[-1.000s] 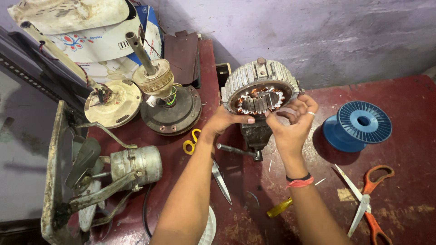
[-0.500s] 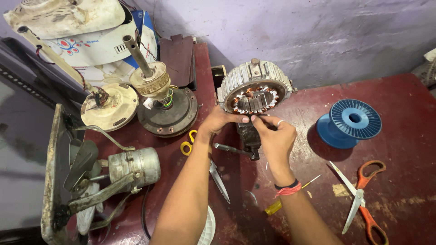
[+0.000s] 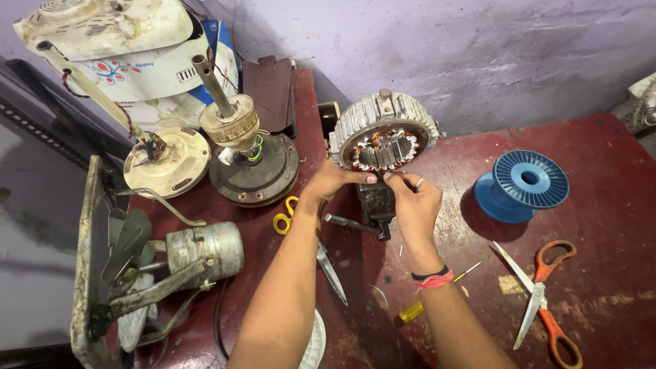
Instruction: The person uses a yellow-handled screwdriver and orange-handled scissors to adjust and trim copper windings inside a motor stator held in a bench vise. The person repeatedly pries, presses, and snips wires within the stator slots while rotating the stator to access different sections.
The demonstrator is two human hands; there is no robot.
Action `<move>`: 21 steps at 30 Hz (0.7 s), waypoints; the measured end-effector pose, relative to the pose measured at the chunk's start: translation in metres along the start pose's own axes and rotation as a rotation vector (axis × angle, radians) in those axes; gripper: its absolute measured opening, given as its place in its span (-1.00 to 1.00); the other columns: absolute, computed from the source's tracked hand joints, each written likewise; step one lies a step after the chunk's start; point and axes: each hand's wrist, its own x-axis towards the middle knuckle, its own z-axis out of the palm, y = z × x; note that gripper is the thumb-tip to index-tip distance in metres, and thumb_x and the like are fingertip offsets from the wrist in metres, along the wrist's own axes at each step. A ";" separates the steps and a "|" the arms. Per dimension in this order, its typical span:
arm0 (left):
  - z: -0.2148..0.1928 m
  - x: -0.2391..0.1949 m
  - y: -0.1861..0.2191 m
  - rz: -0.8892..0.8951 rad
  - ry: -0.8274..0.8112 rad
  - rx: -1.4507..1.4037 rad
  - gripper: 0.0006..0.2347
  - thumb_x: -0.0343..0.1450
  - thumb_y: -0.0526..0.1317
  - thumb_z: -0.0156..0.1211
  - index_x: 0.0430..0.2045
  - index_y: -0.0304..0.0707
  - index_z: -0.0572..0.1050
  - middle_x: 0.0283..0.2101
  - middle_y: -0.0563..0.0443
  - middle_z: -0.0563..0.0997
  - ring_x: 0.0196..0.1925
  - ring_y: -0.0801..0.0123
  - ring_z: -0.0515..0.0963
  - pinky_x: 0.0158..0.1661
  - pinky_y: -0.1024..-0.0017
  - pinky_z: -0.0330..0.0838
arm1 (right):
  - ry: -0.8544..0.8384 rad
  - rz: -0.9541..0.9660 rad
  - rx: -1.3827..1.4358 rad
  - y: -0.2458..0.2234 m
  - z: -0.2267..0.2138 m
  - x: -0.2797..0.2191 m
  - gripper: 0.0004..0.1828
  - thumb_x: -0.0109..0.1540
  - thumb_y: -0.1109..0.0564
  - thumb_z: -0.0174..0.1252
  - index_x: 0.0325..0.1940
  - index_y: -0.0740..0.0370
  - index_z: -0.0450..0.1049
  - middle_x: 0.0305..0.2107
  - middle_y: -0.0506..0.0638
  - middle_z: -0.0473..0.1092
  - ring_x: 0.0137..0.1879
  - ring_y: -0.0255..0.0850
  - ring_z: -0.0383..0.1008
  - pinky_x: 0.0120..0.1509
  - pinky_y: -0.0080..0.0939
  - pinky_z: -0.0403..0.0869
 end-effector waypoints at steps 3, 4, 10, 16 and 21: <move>0.001 -0.001 0.001 0.056 -0.006 0.006 -0.41 0.10 -0.46 0.55 0.07 -0.36 0.51 0.03 -0.01 0.64 0.10 0.34 0.58 0.17 0.35 0.44 | -0.003 -0.005 0.041 0.005 -0.001 0.000 -0.85 0.19 0.22 0.28 -0.28 0.42 0.63 -0.50 -0.08 0.51 -0.41 -0.45 0.40 -0.33 -0.43 0.36; 0.001 -0.001 0.001 0.048 0.008 0.033 -0.41 0.10 -0.44 0.56 0.07 -0.36 0.52 0.03 0.00 0.64 0.09 0.35 0.59 0.16 0.35 0.45 | -0.003 -0.007 0.050 0.006 -0.002 0.001 -0.85 0.20 0.22 0.27 -0.28 0.41 0.62 -0.49 -0.09 0.51 -0.40 -0.46 0.40 -0.32 -0.44 0.37; 0.004 -0.001 0.002 0.016 0.047 0.145 -0.43 0.11 -0.38 0.59 0.05 -0.34 0.55 0.02 0.03 0.66 0.06 0.40 0.60 0.15 0.38 0.45 | 0.010 -0.014 0.034 0.012 -0.003 0.007 -0.86 0.21 0.22 0.23 -0.31 0.40 0.62 -0.51 -0.10 0.48 -0.41 -0.46 0.37 -0.34 -0.43 0.34; 0.007 0.002 0.001 0.059 0.069 0.208 -0.42 0.11 -0.34 0.61 0.05 -0.33 0.54 0.02 0.03 0.66 0.05 0.41 0.60 0.13 0.39 0.48 | 0.020 -0.063 -0.063 0.010 -0.006 0.004 -0.81 0.22 0.15 0.31 -0.24 0.39 0.59 -0.50 -0.13 0.50 -0.43 -0.49 0.39 -0.36 -0.46 0.35; 0.007 0.002 0.000 0.087 0.056 0.210 -0.43 0.13 -0.33 0.60 0.05 -0.36 0.54 0.01 0.01 0.67 0.05 0.39 0.61 0.13 0.38 0.49 | 0.006 -0.227 -0.124 0.010 -0.006 -0.006 -0.75 0.34 0.10 0.24 -0.19 0.40 0.57 -0.53 -0.14 0.43 -0.43 -0.51 0.29 -0.38 -0.43 0.26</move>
